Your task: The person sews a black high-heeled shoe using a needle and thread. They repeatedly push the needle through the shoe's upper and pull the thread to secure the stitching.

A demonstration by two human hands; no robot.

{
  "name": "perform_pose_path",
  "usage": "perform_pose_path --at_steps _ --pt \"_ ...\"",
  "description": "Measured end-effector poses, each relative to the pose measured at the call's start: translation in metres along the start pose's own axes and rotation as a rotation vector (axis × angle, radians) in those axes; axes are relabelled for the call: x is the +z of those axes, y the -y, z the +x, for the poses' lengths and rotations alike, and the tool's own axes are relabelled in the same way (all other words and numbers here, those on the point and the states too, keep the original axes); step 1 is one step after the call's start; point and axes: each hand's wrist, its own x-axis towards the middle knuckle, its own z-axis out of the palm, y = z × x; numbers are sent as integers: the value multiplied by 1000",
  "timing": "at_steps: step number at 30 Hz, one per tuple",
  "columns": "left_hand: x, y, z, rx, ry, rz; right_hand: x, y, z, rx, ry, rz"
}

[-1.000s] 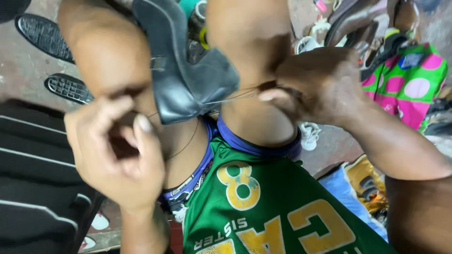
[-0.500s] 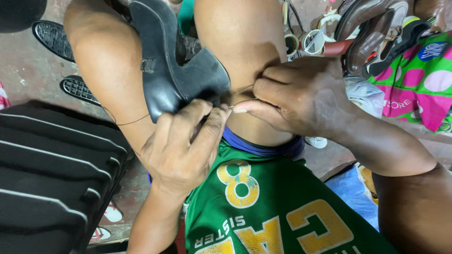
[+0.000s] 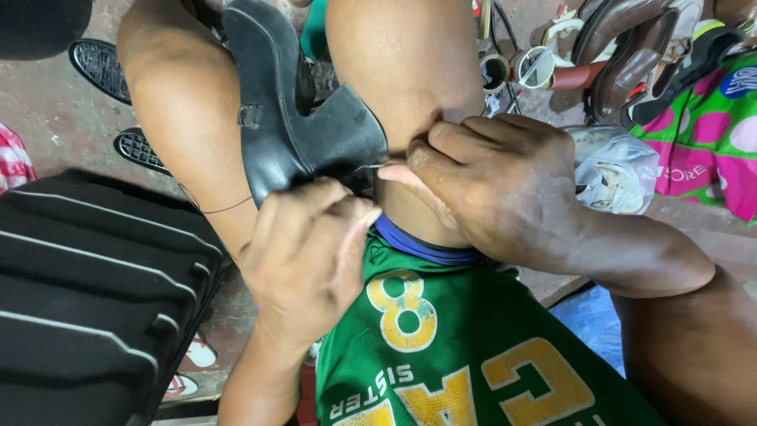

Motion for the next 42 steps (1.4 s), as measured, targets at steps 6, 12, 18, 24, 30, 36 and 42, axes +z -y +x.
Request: perform_pose_path --at_steps 6,12,18,24,30,36,42 --pt "-6 6 -6 -200 -49 -321 12 -4 10 -254 14 351" --pt "-13 10 -13 -242 -139 -295 47 -14 -17 -80 -136 323" --pt "-22 7 -6 -539 -278 -1076 42 -17 -45 175 157 500" --pt "-16 -1 -1 -240 112 -183 10 -13 -35 288 129 947" --pt "7 11 -8 -96 -79 -201 41 9 -7 59 74 645" --pt "13 16 -24 -201 -91 -316 40 -36 -8 32 125 268" --pt "11 19 -22 -153 -42 -374 5 -93 -89 281 347 7"
